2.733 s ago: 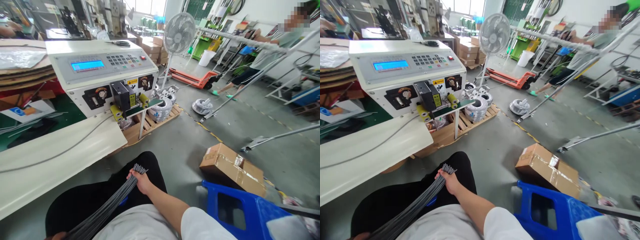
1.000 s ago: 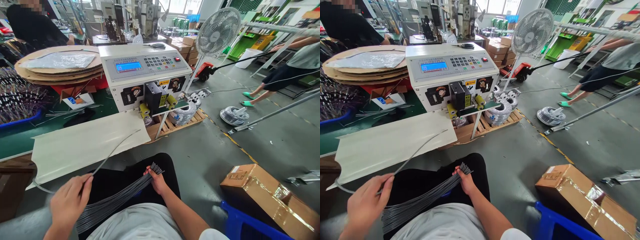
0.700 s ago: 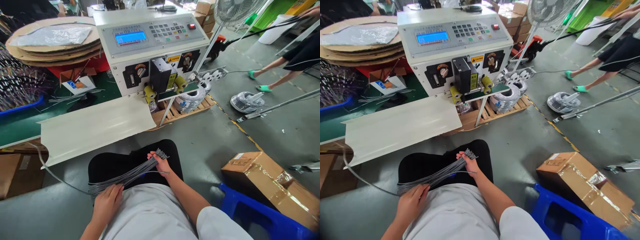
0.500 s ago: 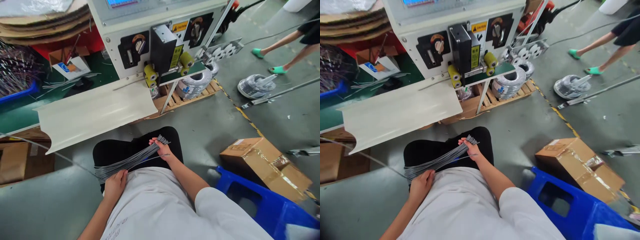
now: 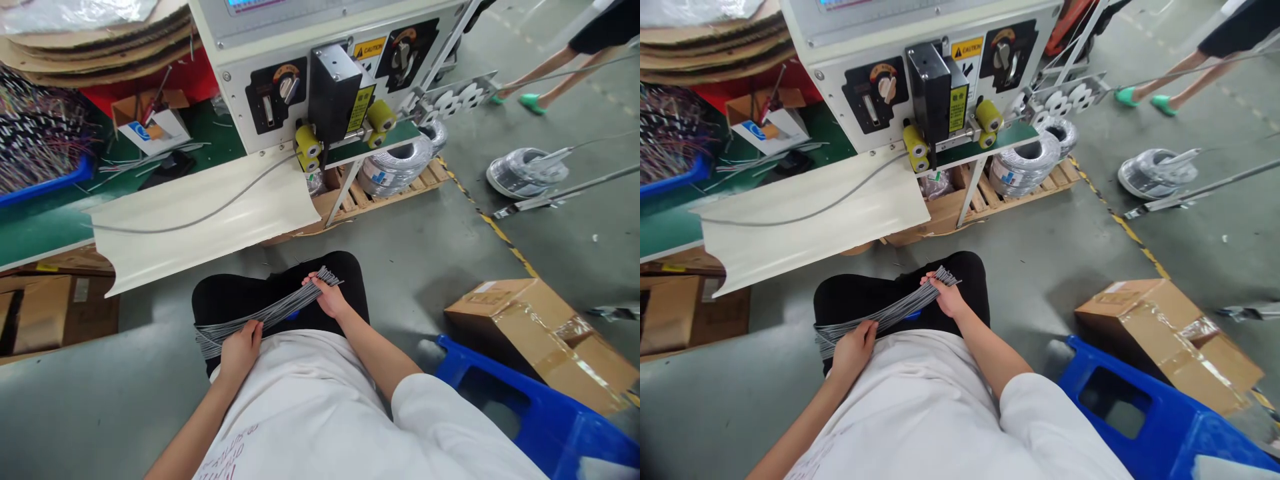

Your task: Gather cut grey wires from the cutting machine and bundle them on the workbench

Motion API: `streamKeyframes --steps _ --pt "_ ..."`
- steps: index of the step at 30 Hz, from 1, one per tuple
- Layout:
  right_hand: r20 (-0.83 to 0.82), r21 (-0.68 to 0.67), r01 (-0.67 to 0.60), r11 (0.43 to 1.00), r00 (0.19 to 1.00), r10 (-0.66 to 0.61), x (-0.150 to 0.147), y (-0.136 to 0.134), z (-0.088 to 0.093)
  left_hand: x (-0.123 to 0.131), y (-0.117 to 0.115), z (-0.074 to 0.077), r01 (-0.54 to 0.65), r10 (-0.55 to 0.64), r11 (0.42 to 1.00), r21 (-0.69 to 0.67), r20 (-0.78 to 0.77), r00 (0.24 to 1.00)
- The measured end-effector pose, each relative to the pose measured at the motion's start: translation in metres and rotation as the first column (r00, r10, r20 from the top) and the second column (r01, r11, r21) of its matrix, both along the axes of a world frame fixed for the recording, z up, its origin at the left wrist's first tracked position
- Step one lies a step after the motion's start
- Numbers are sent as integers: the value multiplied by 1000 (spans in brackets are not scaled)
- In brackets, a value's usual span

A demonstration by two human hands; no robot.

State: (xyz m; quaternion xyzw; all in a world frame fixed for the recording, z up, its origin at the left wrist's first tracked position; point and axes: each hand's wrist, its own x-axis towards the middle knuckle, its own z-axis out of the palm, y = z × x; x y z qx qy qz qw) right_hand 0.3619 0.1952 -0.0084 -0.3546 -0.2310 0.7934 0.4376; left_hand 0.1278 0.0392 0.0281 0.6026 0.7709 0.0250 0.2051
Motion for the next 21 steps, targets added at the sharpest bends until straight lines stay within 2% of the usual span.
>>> streamKeyframes --steps 3,5,7,9,11,13,15,16,18,21 --pt "24 3 45 999 999 -45 -2 -1 0 3 -1 1 72 -70 996 45 -53 996" --pt "30 -6 62 998 998 -61 -3 -2 0 1 -3 3 147 -133 976 158 -97 986" --pt "35 -16 71 997 997 -71 -4 -2 1 -3 0 7 231 -195 923 307 -143 970" --pt "44 -14 77 997 996 -77 -5 -2 1 -9 11 20 297 -243 847 442 -175 954" --pt "51 7 79 997 995 -80 -5 -3 1 -18 30 42 339 -278 756 560 -195 941" --pt "57 37 79 996 995 -81 -7 -4 2 -28 58 73 374 -291 637 674 -239 926" --pt "58 47 82 995 995 -85 -8 -8 2 -38 90 105 388 -233 536 750 -311 921" --pt "56 44 85 995 995 -88 -8 -9 1 -41 107 120 383 -181 513 768 -340 923" --pt "45 30 84 996 995 -85 -8 -10 -2 -46 140 142 344 -76 514 786 -358 931" --pt "21 14 88 996 996 -88 -5 -8 -7 -44 179 154 279 -30 516 810 -308 951"
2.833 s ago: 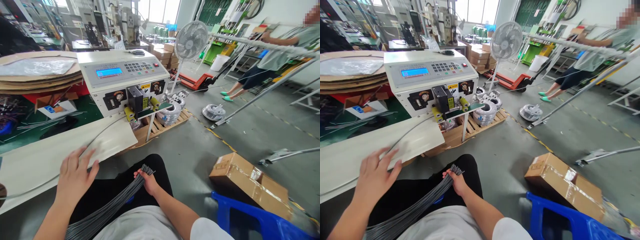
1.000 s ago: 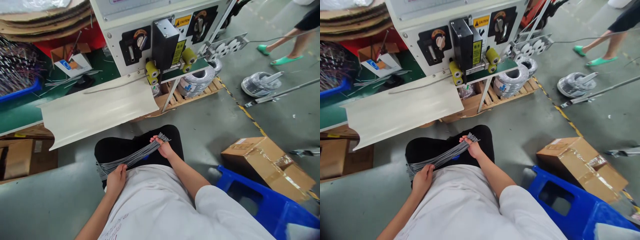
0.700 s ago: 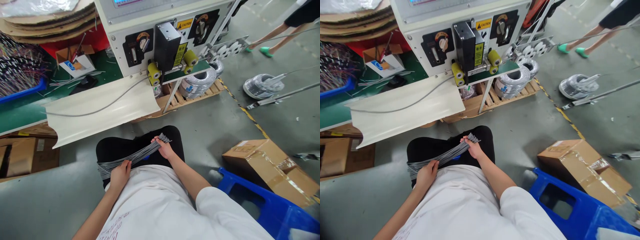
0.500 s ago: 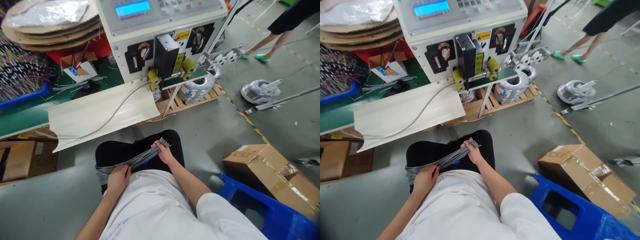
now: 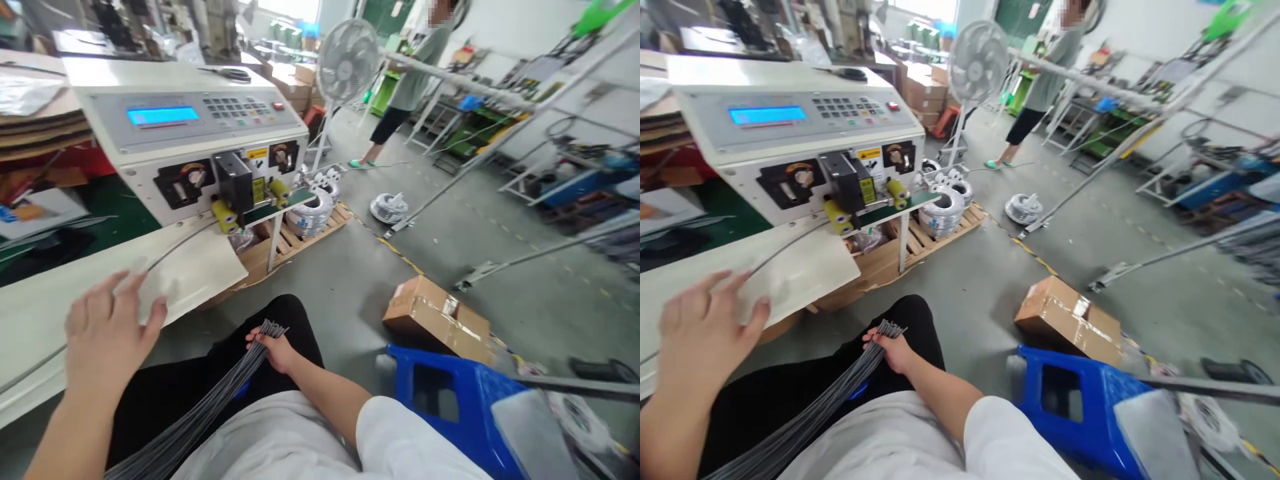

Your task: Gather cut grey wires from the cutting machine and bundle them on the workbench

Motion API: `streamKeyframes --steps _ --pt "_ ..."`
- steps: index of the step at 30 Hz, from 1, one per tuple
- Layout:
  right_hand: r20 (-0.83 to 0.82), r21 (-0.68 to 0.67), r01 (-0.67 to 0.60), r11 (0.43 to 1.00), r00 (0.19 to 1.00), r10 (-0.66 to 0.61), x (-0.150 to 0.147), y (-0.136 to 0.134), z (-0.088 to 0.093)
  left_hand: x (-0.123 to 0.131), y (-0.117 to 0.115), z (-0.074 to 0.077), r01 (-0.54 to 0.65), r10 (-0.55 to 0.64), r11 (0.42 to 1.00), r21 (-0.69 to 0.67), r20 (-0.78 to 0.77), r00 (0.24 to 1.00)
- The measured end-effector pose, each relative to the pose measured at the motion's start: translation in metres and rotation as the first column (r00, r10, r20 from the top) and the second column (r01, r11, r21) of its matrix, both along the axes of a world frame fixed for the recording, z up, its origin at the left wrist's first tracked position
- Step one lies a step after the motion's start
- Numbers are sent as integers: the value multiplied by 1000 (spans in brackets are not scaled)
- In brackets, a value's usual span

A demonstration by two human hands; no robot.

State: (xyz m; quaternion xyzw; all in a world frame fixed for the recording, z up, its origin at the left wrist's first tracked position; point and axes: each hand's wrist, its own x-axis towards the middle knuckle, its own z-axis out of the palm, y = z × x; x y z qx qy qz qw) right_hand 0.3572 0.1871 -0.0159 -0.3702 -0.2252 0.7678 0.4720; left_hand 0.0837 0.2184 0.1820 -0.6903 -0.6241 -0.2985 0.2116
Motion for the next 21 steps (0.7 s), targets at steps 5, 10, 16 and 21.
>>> streamKeyframes --steps 5,10,16,21 --pt "-44 6 28 1000 999 -28 3 3 -1 0 23 -12 42 -43 999 21 34 999" --pt "-48 35 -35 999 998 36 3 7 4 -3 22 -19 10 -10 1000 -22 14 1000" --pt "-14 6 -18 1000 1000 18 6 6 7 -2 -2 -22 -63 69 991 -114 53 996" --pt "22 -8 -29 1000 999 29 8 6 8 -25 -43 -34 -113 129 965 -237 51 990"
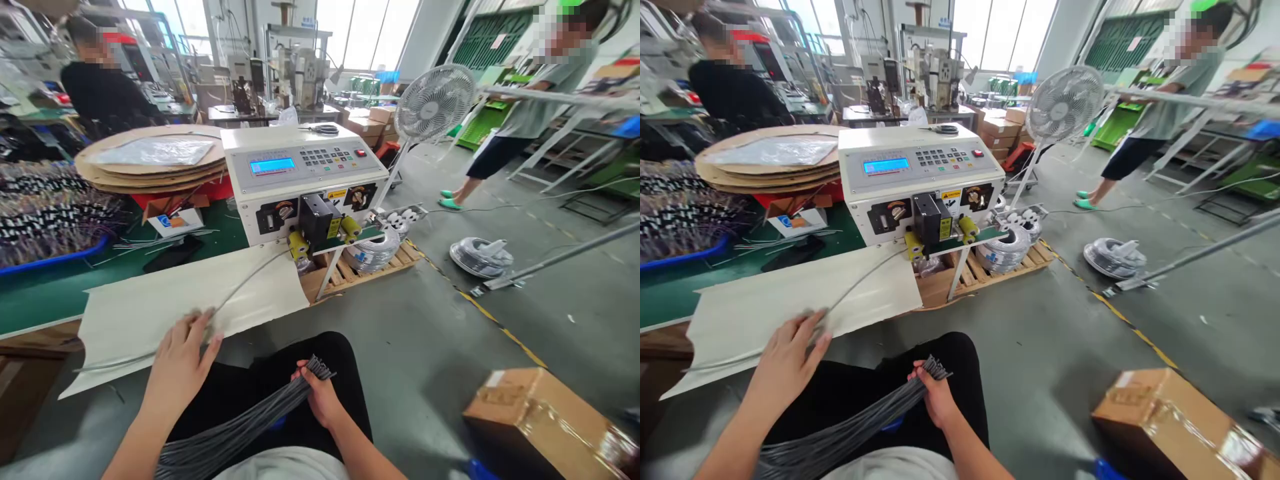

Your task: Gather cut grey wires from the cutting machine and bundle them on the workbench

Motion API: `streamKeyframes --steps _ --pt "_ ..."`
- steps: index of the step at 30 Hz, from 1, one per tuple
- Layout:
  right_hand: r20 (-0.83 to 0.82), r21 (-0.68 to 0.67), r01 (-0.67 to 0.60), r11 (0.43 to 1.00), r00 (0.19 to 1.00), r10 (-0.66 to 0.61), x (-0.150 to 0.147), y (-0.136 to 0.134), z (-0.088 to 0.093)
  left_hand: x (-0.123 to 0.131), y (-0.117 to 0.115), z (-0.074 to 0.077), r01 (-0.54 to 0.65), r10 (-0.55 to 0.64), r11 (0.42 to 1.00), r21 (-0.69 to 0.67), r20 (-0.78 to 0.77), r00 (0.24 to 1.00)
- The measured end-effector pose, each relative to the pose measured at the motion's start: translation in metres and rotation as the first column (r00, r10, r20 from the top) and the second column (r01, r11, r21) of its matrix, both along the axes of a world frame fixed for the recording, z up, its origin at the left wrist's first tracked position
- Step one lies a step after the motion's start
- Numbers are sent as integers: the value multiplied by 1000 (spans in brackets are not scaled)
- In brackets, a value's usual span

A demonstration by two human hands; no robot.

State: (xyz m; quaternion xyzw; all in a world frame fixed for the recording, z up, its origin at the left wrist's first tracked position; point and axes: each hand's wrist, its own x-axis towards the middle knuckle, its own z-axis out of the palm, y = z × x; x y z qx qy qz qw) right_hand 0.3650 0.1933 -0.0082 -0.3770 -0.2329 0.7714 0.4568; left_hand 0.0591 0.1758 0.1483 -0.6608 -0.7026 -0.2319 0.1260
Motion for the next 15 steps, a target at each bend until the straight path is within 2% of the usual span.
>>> streamKeyframes --steps 2,4,6,9,12,15 --pt "20 7 -2 1000 1000 2 0 0 1 -13 -15 -2 65 -64 998 -10 20 998" --pt "37 -5 2 1000 999 -1 -1 0 2 -23 -28 -1 114 -116 993 44 60 991" --pt "50 -27 7 1000 999 -6 -1 0 2 -27 -41 0 113 -126 985 130 95 988" --pt "64 -31 5 999 998 -3 -1 -1 -1 -22 -62 -3 86 -105 979 183 99 990" --pt "60 -6 -3 1000 998 4 1 -2 -6 -12 -87 -20 119 -132 973 198 56 990" --pt "48 -6 -16 1000 999 16 3 -1 -8 2 -111 -47 228 -231 960 165 -1 973"
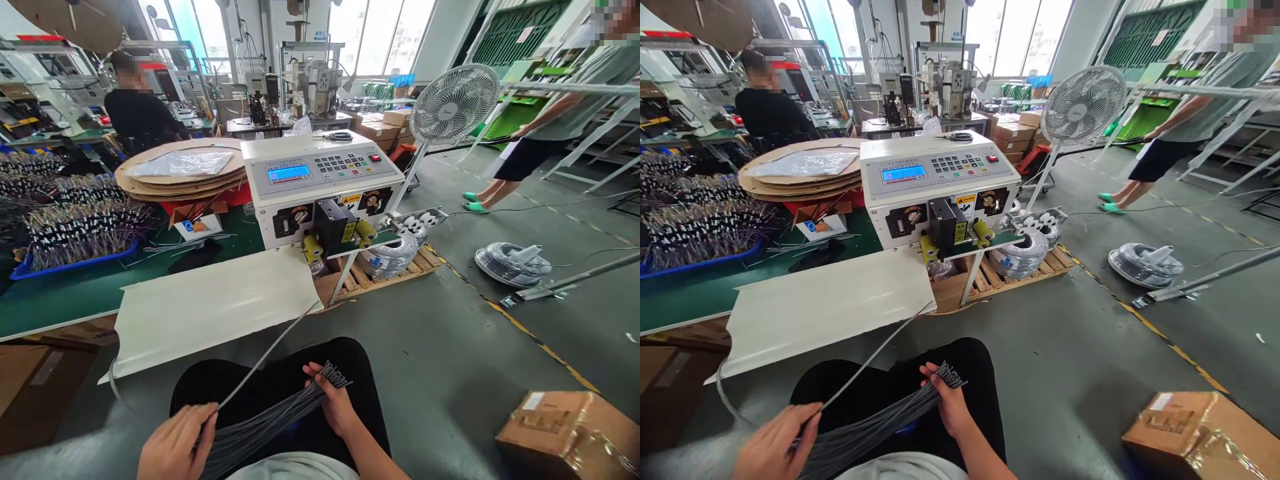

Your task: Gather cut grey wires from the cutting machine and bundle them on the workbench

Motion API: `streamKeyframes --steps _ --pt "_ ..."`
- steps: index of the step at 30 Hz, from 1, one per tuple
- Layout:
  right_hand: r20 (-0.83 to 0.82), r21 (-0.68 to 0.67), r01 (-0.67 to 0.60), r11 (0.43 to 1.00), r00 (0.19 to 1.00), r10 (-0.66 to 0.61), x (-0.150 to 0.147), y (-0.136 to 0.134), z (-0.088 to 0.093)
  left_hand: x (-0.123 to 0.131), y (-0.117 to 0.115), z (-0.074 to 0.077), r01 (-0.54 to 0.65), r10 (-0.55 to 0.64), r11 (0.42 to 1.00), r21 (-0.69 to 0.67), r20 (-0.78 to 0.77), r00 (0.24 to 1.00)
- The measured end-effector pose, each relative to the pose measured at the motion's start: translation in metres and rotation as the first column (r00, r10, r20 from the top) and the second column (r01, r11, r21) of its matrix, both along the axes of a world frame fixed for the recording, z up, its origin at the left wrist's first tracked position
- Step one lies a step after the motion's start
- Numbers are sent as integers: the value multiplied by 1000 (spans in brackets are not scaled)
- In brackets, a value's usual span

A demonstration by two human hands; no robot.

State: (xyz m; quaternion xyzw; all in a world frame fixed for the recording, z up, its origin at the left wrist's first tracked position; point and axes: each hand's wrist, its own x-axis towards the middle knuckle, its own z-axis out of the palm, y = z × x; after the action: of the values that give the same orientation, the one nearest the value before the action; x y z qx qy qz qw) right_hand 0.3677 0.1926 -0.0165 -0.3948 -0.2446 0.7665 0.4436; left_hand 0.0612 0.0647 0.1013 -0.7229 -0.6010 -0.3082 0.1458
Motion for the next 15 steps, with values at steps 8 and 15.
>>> streamKeyframes --steps 8,15 --pt "-16 -30 -5 1000 1000 5 -6 0 11 38 -49 -57 71 -57 918 -391 48 997" --pt "-70 -49 -23 999 997 19 -3 -2 7 38 -65 -75 -20 64 783 -622 49 997"
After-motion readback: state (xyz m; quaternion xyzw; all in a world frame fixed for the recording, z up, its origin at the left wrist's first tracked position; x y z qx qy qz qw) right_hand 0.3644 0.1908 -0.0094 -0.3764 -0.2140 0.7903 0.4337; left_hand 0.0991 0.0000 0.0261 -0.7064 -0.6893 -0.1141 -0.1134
